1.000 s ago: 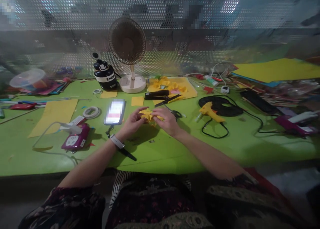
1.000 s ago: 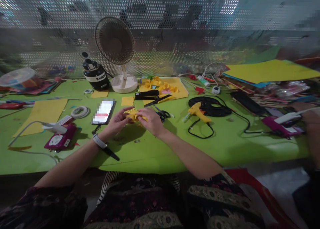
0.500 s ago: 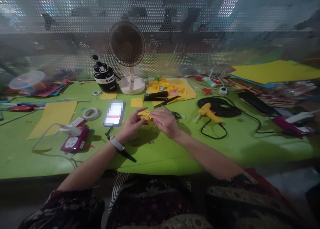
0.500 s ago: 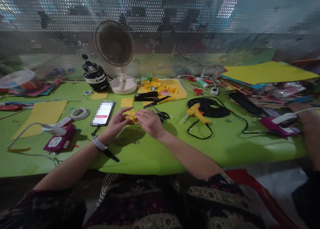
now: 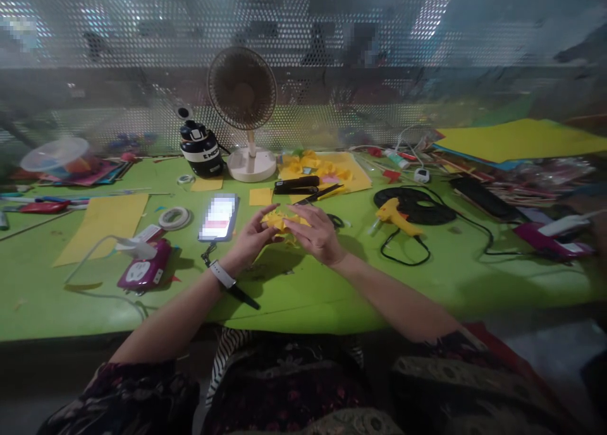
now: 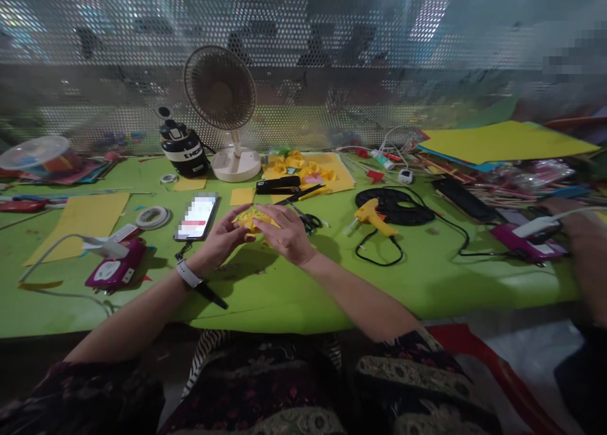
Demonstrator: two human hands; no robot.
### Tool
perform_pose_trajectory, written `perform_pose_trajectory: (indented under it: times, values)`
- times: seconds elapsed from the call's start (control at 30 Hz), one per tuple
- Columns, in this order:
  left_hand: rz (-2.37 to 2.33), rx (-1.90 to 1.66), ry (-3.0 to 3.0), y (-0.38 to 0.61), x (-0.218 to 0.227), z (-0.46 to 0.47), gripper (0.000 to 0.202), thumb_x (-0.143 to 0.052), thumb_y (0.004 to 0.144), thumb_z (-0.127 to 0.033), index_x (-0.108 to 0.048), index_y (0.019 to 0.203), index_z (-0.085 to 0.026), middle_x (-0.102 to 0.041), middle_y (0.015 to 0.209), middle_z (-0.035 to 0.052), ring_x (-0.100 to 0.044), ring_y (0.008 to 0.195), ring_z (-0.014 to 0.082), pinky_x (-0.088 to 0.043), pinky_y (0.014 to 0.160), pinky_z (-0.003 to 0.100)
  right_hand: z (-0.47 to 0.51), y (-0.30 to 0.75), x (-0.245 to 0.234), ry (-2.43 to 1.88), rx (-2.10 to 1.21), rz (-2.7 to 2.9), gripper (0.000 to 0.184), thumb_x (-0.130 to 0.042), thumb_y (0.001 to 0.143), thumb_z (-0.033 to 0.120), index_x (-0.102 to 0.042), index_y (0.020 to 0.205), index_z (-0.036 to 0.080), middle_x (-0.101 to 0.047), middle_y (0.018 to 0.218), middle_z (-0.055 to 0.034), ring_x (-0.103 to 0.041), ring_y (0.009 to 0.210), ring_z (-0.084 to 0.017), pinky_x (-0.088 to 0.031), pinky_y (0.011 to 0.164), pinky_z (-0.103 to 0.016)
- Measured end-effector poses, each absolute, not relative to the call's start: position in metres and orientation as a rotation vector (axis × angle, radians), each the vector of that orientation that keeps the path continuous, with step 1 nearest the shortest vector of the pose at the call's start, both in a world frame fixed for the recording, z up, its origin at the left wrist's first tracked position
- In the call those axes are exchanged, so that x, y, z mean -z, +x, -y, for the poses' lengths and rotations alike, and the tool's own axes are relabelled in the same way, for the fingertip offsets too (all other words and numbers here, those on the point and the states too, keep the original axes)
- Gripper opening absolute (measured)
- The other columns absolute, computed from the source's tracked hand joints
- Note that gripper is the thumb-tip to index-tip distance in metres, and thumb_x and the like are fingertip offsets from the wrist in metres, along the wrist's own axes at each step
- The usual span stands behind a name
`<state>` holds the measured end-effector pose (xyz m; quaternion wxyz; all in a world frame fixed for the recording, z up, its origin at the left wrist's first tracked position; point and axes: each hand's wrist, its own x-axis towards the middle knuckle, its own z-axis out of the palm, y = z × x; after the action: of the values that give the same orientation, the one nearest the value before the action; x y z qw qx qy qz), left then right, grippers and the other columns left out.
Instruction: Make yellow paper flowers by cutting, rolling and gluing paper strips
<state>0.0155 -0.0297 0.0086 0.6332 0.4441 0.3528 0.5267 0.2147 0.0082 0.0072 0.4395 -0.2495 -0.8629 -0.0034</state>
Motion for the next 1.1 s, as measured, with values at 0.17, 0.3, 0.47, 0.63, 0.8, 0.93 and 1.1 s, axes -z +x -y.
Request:
perform_pose_trajectory:
  times: [0.17, 0.3, 0.47, 0.63, 0.8, 0.93, 1.1]
  values:
    - [-0.805, -1.221, 1.051, 0.015, -0.003, 0.027, 0.059, -0.074, 0.082, -0.016, -0.052, 0.137, -0.02, -0.073, 0.094, 0.0032, -0.069, 0.082, 0.0127, -0.056, 0.082, 0.029, -0.01, 0.212, -0.007, -0.644, -0.189, 2.104, 0.028, -0.052, 0.098, 0.03, -0.075, 0.114, 0.029, -0.067, 0.131, -0.0078, -0.06, 0.121, -0.025, -0.047, 0.105, -0.051]
    - [-0.777, -1.231, 1.044, 0.016, -0.002, 0.027, 0.058, -0.073, 0.081, -0.015, -0.053, 0.136, -0.021, -0.073, 0.093, 0.0026, -0.068, 0.08, 0.0115, -0.055, 0.081, 0.028, -0.012, 0.212, -0.007, -0.602, -0.251, 2.098, 0.028, -0.052, 0.098, 0.032, -0.075, 0.114, 0.029, -0.069, 0.129, -0.0065, -0.061, 0.122, -0.024, -0.048, 0.104, -0.049]
    - [-0.766, -1.225, 1.014, 0.017, -0.003, 0.029, 0.058, -0.073, 0.081, -0.015, -0.052, 0.135, -0.021, -0.073, 0.09, 0.0007, -0.068, 0.079, 0.0107, -0.055, 0.082, 0.027, -0.013, 0.212, -0.007, -0.55, -0.225, 2.092, 0.026, -0.055, 0.097, 0.031, -0.076, 0.111, 0.027, -0.07, 0.127, -0.0058, -0.059, 0.124, -0.023, -0.049, 0.104, -0.049]
    - [-0.766, -1.219, 0.991, 0.016, -0.004, 0.028, 0.056, -0.073, 0.081, -0.014, -0.053, 0.133, -0.02, -0.073, 0.095, 0.0021, -0.069, 0.083, 0.0114, -0.054, 0.085, 0.027, -0.013, 0.212, -0.005, -0.611, -0.163, 2.159, 0.026, -0.055, 0.096, 0.028, -0.075, 0.113, 0.028, -0.069, 0.129, -0.0044, -0.056, 0.128, -0.024, -0.048, 0.105, -0.052]
    - [-0.775, -1.231, 1.008, 0.014, -0.003, 0.028, 0.056, -0.074, 0.082, -0.017, -0.053, 0.134, -0.021, -0.074, 0.091, 0.0012, -0.07, 0.083, 0.0114, -0.055, 0.085, 0.027, -0.01, 0.212, -0.009, -0.608, 0.015, 2.228, 0.03, -0.058, 0.093, 0.035, -0.074, 0.116, 0.024, -0.062, 0.139, -0.0068, -0.05, 0.135, -0.027, -0.045, 0.109, -0.051]
    - [-0.842, -1.269, 0.967, 0.012, -0.004, 0.028, 0.056, -0.074, 0.082, -0.014, -0.053, 0.134, -0.02, -0.072, 0.084, -0.0007, -0.069, 0.079, 0.0104, -0.055, 0.083, 0.026, -0.007, 0.21, -0.01, -0.677, 0.033, 2.334, 0.043, -0.059, 0.092, 0.045, -0.067, 0.128, 0.023, -0.05, 0.151, -0.0084, -0.038, 0.145, -0.031, -0.035, 0.115, -0.057]
    - [-0.934, -1.293, 0.912, 0.016, -0.008, 0.027, 0.056, -0.074, 0.082, -0.014, -0.053, 0.134, -0.018, -0.071, 0.08, -0.001, -0.068, 0.075, 0.0103, -0.056, 0.079, 0.025, -0.007, 0.204, -0.006, -0.73, 0.028, 2.397, 0.052, -0.056, 0.094, 0.05, -0.058, 0.138, 0.022, -0.039, 0.159, -0.01, -0.028, 0.149, -0.031, -0.028, 0.118, -0.058]
